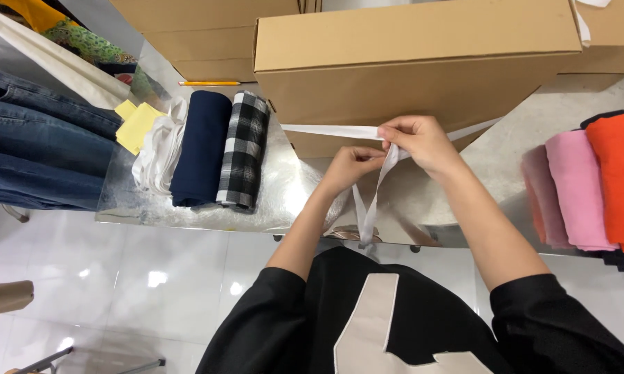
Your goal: The person writes on a sticky note attached to a cardboard box, then wraps a folded brown garment in bubble wrap. They place the wrapped garment into a cardboard box, close the box, and tie it with a white ribbon.
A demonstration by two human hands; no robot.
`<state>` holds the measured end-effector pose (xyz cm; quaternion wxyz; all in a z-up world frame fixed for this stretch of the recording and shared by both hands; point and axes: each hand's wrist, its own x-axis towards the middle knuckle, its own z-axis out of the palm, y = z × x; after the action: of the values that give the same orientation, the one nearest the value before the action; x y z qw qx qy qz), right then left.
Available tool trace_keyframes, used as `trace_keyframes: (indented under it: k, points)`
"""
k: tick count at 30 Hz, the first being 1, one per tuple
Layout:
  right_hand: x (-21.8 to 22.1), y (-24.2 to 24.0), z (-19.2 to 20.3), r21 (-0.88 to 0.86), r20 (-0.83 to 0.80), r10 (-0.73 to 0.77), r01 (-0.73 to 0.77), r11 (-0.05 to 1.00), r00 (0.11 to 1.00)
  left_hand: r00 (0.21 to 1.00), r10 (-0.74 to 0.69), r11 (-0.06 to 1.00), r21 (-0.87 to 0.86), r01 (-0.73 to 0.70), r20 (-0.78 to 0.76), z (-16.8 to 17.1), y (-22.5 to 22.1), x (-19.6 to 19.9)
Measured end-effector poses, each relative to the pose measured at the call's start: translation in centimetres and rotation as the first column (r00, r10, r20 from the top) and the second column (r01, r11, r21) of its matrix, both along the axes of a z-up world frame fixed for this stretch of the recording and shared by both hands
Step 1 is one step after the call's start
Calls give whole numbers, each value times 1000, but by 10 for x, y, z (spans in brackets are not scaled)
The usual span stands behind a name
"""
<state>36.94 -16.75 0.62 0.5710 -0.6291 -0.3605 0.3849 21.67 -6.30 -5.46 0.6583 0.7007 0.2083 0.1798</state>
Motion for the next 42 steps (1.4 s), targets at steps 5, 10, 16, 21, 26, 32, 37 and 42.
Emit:
trace_keyframes:
  k: [5, 10, 16, 21, 26, 32, 37, 42]
  points:
    - [-5, -17, 20, -109, -170, 115, -135, 985, 979, 1000, 20, 1000, -2, -20, 12, 16, 12, -14]
    - [-18, -29, 43, -143, -122, 181, -197, 970, 976, 999, 24, 1000, -18, -24, 22, 5, 20, -22]
    - [-12, -28, 20, -174, -150, 160, -185, 967, 976, 999, -13, 973, -229, 20, 32, 66, -10, -46]
    - [-16, -25, 7, -177, -224, 97, -139, 974, 970, 998, 70, 960, -272, -68, -4, 51, -14, -42]
    - [-26, -28, 21, -189, -271, 53, -108, 976, 961, 995, 94, 928, -365, -75, 36, 94, -29, -52]
    - [-22, -30, -7, -174, -361, 52, -122, 977, 931, 993, 115, 931, -346, -120, -34, 28, -11, -43]
    - [-13, -37, -31, -134, -426, 69, -138, 981, 902, 991, 134, 934, -332, -130, -11, 126, -32, -55]
    - [-16, -47, -22, -109, -311, 46, -83, 990, 949, 991, 130, 943, -307, -131, -25, 124, -31, -54]
